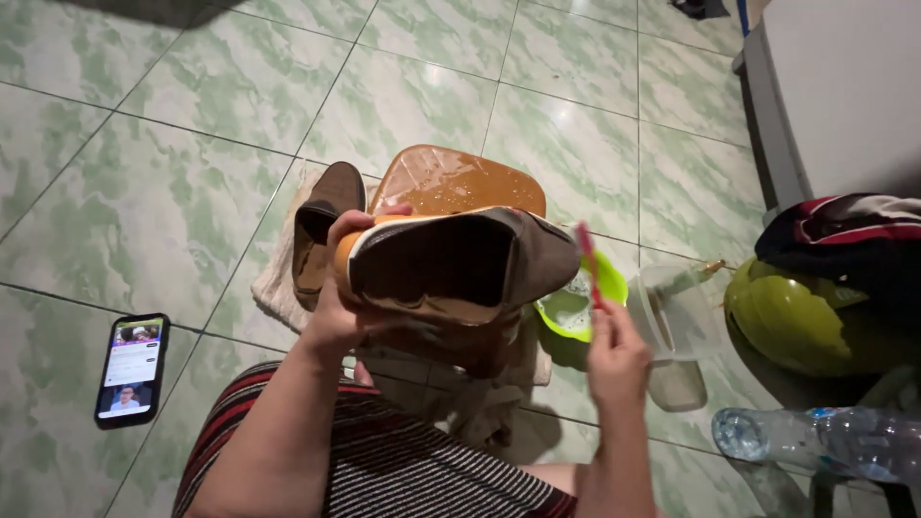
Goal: A person is cleaning a brown shoe by scrubbing it with a toothbrush and soapy water while sitting on a low stool.
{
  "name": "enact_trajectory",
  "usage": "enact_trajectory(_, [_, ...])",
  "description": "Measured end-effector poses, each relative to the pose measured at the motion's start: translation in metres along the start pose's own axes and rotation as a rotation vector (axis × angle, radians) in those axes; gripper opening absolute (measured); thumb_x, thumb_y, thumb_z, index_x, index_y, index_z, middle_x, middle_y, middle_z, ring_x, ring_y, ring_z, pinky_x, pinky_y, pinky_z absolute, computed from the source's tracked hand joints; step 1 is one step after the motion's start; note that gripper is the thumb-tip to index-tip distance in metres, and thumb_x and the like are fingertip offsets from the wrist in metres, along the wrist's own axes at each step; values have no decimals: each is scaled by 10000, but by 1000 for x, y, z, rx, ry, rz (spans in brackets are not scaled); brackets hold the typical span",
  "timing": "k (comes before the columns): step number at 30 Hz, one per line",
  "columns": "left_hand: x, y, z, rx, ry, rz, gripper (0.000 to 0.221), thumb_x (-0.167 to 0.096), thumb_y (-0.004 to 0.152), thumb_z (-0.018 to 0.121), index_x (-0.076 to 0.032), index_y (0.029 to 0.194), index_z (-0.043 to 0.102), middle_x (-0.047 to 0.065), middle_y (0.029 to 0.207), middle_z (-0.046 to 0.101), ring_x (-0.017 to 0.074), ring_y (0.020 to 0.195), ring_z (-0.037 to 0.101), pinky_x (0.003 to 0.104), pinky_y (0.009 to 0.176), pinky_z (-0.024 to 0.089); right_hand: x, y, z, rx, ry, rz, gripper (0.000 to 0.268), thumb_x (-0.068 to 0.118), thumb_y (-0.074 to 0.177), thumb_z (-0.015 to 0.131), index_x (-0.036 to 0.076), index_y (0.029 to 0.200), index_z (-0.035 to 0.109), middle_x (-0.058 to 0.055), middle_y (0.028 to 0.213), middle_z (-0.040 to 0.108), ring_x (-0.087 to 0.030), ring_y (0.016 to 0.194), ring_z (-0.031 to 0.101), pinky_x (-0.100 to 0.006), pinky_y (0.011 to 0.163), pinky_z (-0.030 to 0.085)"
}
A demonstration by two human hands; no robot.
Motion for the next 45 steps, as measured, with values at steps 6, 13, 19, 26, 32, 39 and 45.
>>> enact_trajectory(6, [-7,0,11,56,28,1,956,-4,637,948,-116,1387,366,275,1543,426,397,1419,447,552,1183,353,-12,10,7,29,41,-17,276,312,1029,626,172,1236,743,-206,1046,754,-433,1011,697,-537,878,538])
enact_trajectory(13, [-18,1,25,144,-14,-11,884,-49,700,931,-119,1391,383,300,1568,361,405,1425,402,582,1194,305,1,3,-2,81,87,83,248,315,1037,606,234,1224,747,-139,1053,767,-370,1068,696,-498,930,534])
enact_trajectory(19, [-20,2,28,164,-29,-39,865,-36,719,917,-131,1403,395,305,1574,349,410,1426,399,600,1187,303,-1,6,-11,117,72,125,223,330,1047,599,258,1184,760,-77,946,754,-253,951,657,-433,906,540])
enact_trajectory(26, [-19,1,26,151,-11,-37,882,-36,695,932,-109,1388,391,318,1558,364,418,1414,407,603,1182,318,-42,20,5,158,-75,143,267,351,1030,596,228,1198,763,-191,976,762,-429,999,699,-534,898,543])
enact_trajectory(32, [-19,3,28,180,59,-32,842,-89,728,926,-106,1384,400,326,1552,381,420,1424,409,586,1175,323,22,-1,-3,106,179,74,224,283,1046,624,185,1197,758,-155,984,767,-247,947,703,-457,893,542])
enact_trajectory(39, [-16,1,27,153,28,-35,833,-96,720,928,-92,1368,406,330,1544,389,415,1416,407,604,1168,323,-5,6,-8,41,121,87,244,338,1063,601,227,1221,750,-120,1040,761,-309,1059,700,-476,939,531])
enact_trajectory(45, [-17,4,30,152,76,-9,855,-63,706,932,-93,1375,400,324,1540,399,414,1413,420,588,1175,330,-29,18,11,55,156,57,244,276,1060,595,171,1212,755,-180,1043,756,-374,1056,696,-503,945,527])
Point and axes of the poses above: each hand's wrist, its own y-axis towards the middle knuckle, its own z-axis out of the palm, x = y × z, the point moved 6 cm from there along y, towards the middle knuckle
